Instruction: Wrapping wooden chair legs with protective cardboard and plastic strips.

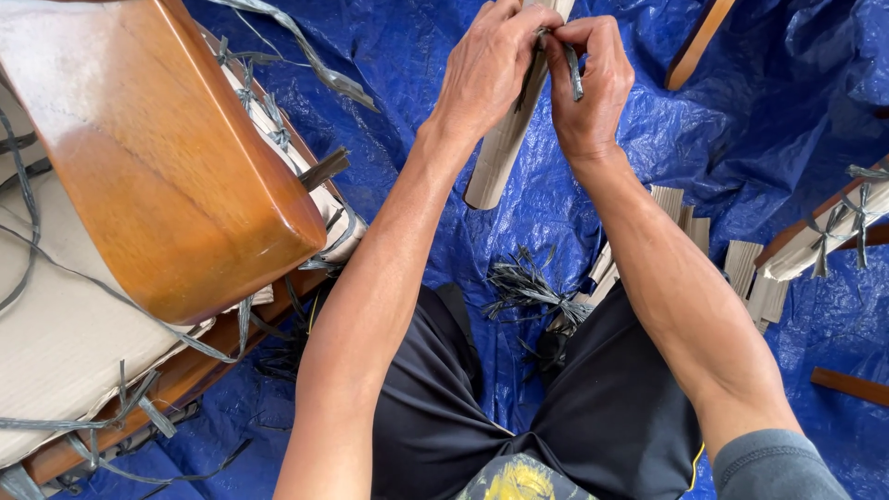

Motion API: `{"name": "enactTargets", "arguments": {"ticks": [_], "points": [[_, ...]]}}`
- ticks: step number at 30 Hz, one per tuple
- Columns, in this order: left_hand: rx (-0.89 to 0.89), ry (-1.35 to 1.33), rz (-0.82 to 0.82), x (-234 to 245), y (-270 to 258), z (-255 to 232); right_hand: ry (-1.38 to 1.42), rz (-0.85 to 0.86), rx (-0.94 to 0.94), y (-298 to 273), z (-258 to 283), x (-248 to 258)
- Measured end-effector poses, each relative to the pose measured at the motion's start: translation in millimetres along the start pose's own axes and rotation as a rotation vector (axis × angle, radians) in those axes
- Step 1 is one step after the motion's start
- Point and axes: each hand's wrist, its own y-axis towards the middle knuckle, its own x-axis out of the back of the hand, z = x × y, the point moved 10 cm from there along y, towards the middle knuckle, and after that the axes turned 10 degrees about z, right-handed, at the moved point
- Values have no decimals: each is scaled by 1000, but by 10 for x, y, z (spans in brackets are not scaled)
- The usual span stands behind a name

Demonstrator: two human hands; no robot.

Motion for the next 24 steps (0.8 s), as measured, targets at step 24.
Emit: {"name": "enactTargets", "arguments": {"ticks": [24], "points": [[66, -70, -89, -79, -57, 271, 26, 38, -37, -80, -17, 38]]}}
